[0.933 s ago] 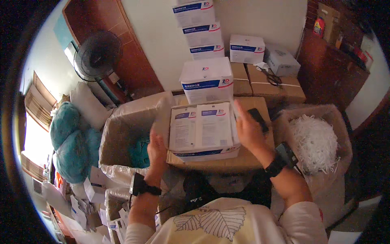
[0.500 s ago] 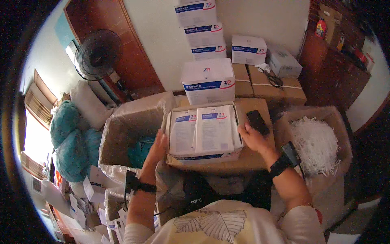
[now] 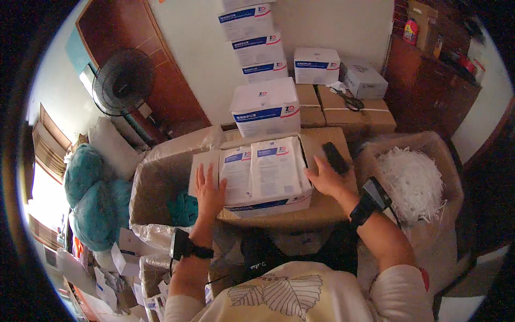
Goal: Inspecting and packaging medical masks from bulk boxes into protective plastic envelopes.
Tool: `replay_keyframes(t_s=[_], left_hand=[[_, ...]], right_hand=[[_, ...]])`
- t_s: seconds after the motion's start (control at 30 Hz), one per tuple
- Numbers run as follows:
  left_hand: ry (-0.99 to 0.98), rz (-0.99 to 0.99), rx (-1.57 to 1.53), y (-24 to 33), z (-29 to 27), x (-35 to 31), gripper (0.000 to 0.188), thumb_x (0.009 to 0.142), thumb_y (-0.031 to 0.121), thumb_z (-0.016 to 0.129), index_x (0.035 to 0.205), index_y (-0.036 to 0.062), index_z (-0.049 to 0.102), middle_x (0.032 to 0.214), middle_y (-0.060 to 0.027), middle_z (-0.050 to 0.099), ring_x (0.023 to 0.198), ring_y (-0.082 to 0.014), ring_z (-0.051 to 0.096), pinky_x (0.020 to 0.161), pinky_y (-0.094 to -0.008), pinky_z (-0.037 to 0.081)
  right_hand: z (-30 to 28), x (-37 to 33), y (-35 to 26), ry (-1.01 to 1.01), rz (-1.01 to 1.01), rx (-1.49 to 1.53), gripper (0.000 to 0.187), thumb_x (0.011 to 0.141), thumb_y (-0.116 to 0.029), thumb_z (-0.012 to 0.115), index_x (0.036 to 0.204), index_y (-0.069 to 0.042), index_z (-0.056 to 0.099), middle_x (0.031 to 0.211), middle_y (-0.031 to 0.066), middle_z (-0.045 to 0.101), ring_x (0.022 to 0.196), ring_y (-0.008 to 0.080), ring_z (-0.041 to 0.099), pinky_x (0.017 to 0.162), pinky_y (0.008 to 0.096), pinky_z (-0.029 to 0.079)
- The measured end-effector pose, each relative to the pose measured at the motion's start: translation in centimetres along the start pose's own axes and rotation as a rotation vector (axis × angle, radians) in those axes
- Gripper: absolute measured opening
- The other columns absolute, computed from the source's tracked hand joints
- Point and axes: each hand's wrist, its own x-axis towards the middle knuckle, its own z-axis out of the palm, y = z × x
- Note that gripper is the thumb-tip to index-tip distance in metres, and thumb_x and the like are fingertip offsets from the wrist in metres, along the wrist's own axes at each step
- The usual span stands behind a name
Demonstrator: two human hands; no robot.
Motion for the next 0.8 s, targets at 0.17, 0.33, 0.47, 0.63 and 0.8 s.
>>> replay_keyframes(t_s=[0.17, 0.33, 0.47, 0.63, 0.8], left_hand=[[-0.436, -0.182, -0.587, 4.0, 1.7, 0.7, 0.046, 0.083, 0.029, 0.050, 0.117, -0.0017, 0.047, 0.113, -0.0243, 0.051, 0.107, -0.0382, 0.047, 0.092, -0.0400, 0.036], [-0.469, -0.340, -0.523, 5.3, 5.0, 1.3, 0.048, 0.081, 0.032, 0.053, 0.112, -0.0038, 0.050, 0.108, -0.0240, 0.055, 0.102, -0.0365, 0.051, 0.088, -0.0393, 0.039], [-0.616, -0.426, -0.625, 6.5, 4.7, 1.9, 0.051, 0.080, 0.036, 0.055, 0.109, -0.0055, 0.049, 0.106, -0.0258, 0.055, 0.101, -0.0369, 0.053, 0.085, -0.0397, 0.040], [-0.566, -0.442, -0.573, 7.5, 5.2, 1.6, 0.049, 0.083, 0.029, 0.055, 0.117, -0.0045, 0.045, 0.106, -0.0193, 0.056, 0.094, -0.0279, 0.055, 0.082, -0.0349, 0.042], [-0.389, -0.666, -1.062, 7.5, 5.7, 1.1, 0.041, 0.085, 0.023, 0.052, 0.116, -0.0016, 0.043, 0.104, -0.0137, 0.055, 0.093, -0.0235, 0.054, 0.080, -0.0354, 0.043]], right_hand=[[-3.5, 0.1, -6.0, -0.196, -0.200, -0.006, 0.041, 0.078, -0.030, 0.058, 0.106, 0.000, 0.054, 0.104, 0.0207, 0.056, 0.094, 0.0332, 0.056, 0.079, 0.0372, 0.044], [-3.1, 0.5, -8.5, -0.283, -0.029, -0.068, 0.036, 0.078, -0.029, 0.058, 0.099, 0.001, 0.055, 0.089, 0.0207, 0.061, 0.080, 0.0340, 0.059, 0.070, 0.0394, 0.046], [-2.1, 0.8, -7.5, -0.206, -0.049, -0.001, 0.034, 0.079, -0.027, 0.057, 0.094, 0.003, 0.055, 0.086, 0.0206, 0.061, 0.076, 0.0326, 0.060, 0.067, 0.0378, 0.046], [-1.5, 2.0, -6.1, -0.267, 0.181, 0.288, 0.028, 0.082, -0.023, 0.054, 0.093, 0.003, 0.056, 0.080, 0.0103, 0.061, 0.069, 0.0191, 0.057, 0.063, 0.0316, 0.045], [-1.8, 1.9, -6.3, -0.346, 0.289, 0.593, 0.027, 0.085, -0.021, 0.053, 0.101, 0.001, 0.057, 0.082, 0.0025, 0.058, 0.074, 0.0116, 0.053, 0.065, 0.0253, 0.042]])
